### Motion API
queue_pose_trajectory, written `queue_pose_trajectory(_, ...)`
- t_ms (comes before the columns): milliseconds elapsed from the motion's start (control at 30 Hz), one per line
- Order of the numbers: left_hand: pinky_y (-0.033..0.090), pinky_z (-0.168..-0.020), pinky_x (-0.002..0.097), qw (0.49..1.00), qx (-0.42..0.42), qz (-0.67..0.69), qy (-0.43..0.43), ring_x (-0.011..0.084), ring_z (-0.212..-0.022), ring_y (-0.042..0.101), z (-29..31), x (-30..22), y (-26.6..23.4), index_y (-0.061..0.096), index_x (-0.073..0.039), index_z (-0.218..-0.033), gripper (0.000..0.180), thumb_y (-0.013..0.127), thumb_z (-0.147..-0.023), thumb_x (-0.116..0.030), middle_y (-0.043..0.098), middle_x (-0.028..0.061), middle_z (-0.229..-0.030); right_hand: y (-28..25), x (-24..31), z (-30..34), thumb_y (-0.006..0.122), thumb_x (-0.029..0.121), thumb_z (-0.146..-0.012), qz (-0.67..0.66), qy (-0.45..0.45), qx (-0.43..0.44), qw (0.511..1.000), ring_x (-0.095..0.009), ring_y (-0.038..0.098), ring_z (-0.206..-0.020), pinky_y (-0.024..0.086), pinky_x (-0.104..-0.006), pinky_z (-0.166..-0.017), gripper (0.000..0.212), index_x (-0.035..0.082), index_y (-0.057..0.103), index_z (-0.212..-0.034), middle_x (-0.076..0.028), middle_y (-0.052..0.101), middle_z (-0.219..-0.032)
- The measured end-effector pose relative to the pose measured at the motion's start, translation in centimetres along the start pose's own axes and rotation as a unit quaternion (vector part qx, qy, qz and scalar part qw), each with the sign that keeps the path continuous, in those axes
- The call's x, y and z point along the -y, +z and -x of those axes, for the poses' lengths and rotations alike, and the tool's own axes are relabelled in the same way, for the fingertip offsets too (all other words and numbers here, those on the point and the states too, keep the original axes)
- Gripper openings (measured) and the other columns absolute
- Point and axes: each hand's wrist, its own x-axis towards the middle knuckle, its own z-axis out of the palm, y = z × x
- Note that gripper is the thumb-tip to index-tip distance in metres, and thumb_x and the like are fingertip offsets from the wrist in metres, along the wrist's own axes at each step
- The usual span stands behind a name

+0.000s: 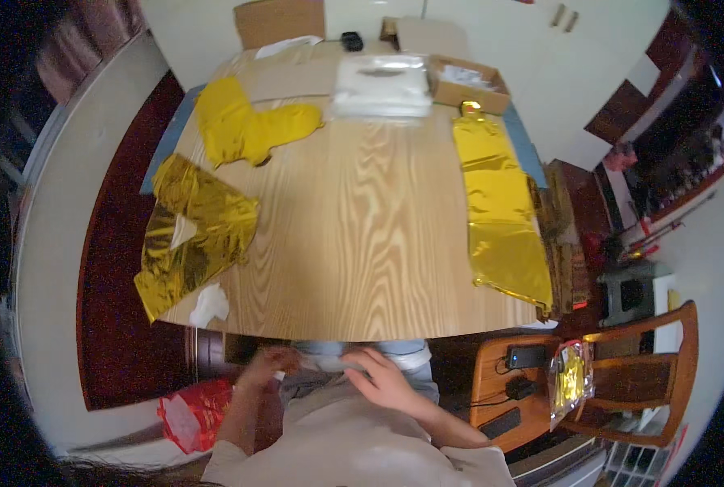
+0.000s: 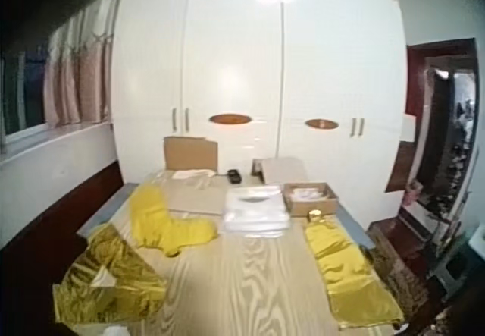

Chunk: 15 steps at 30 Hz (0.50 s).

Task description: Folding and organizing gold foil items at a table for packaging.

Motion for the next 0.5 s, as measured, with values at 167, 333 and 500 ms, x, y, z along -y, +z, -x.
queue_pose_trajectory(167, 0.053, -0.074, 0.0339, 0.939, -0.342, 0.032, -0.029, 0.0174, -0.082, 0.064, -3.0, 13.4, -14.1, 0.065, -0.002, -0.103, 0.025, 0.061, -0.088, -0.021, 0.067, 0.0059, -0.093, 1.0, -4.2, -0.1, 0.059, 0.017, -0.088, 0.042, 0.071, 0.016, 0.996, -0.035, 0.057, -0.105, 0.047, -0.0412, -0.087, 0.027, 0.007, 0.061, -0.112, -0.015, 0.061, -0.111)
queue_pose_trajectory(333, 0.052, -0.077, 0.0362, 0.904, -0.409, 0.062, -0.112, 0.0201, -0.088, 0.062, -5.7, 17.1, -17.8, 0.063, -0.004, -0.107, 0.028, 0.061, -0.087, -0.025, 0.064, 0.0077, -0.099, 2.1, -7.7, -0.2, 0.063, 0.017, -0.084, 0.193, 0.017, 0.015, 0.981, -0.034, 0.061, -0.096, 0.048, -0.0402, -0.085, 0.025, 0.007, 0.065, -0.107, -0.014, 0.066, -0.101)
queue_pose_trajectory(500, 0.051, -0.08, 0.0385, 0.908, -0.394, 0.097, -0.101, 0.0227, -0.094, 0.06, -7.5, 16.7, -19.2, 0.061, -0.006, -0.11, 0.032, 0.061, -0.086, -0.028, 0.061, 0.0094, -0.106, 2.7, -7.5, -1.5, 0.062, 0.018, -0.085, 0.258, 0.069, 0.101, 0.958, -0.035, 0.061, -0.094, 0.048, -0.0431, -0.081, 0.021, 0.008, 0.067, -0.102, -0.015, 0.066, -0.098)
